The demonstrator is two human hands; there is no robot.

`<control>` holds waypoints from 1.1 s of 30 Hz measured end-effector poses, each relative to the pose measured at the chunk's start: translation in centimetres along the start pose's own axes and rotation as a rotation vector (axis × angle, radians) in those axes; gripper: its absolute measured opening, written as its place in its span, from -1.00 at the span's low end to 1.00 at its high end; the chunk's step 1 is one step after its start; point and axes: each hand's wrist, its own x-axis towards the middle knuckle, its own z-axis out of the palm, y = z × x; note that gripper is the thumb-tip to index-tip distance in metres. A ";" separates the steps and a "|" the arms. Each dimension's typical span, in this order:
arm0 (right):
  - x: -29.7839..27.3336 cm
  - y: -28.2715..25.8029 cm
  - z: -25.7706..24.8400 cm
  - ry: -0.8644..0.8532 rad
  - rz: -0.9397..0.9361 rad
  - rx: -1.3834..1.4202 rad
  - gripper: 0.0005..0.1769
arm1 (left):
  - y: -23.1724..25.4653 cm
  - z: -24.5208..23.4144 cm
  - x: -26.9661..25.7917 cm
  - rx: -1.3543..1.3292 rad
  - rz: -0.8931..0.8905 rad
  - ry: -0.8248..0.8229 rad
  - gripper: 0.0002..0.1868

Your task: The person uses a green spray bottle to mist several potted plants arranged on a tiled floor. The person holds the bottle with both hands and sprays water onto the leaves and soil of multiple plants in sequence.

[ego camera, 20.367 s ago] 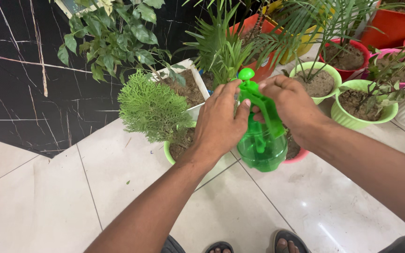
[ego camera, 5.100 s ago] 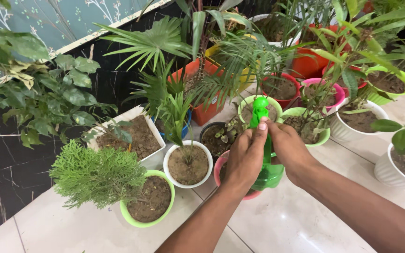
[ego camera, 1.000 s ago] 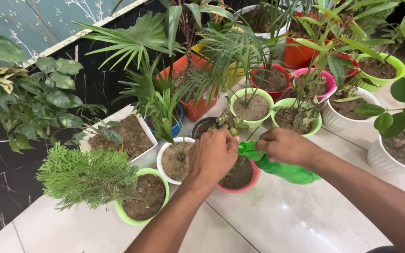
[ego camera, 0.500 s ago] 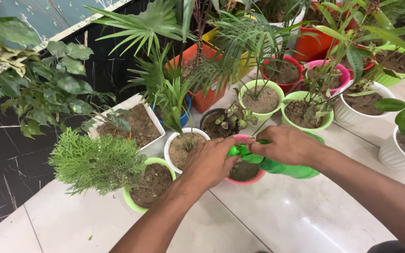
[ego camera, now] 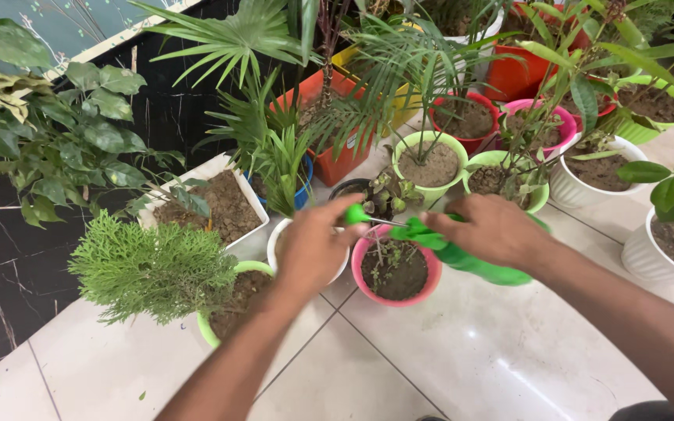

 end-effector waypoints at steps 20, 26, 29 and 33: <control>1.1 0.6 1.0 0.188 -0.085 0.141 -0.40 | 1.3 3.9 -0.5 -0.049 0.258 0.015 -0.62; 2.1 2.7 -0.3 0.246 -0.004 0.048 -0.34 | -0.3 0.3 1.7 -0.165 0.272 0.154 -0.63; 1.1 0.7 -0.1 0.213 0.012 0.069 -0.27 | 0.8 2.2 0.5 -0.149 0.386 0.147 -0.56; 1.0 -0.5 0.1 0.170 -0.012 0.212 -0.28 | 2.0 2.9 0.2 -0.061 0.315 0.014 -0.58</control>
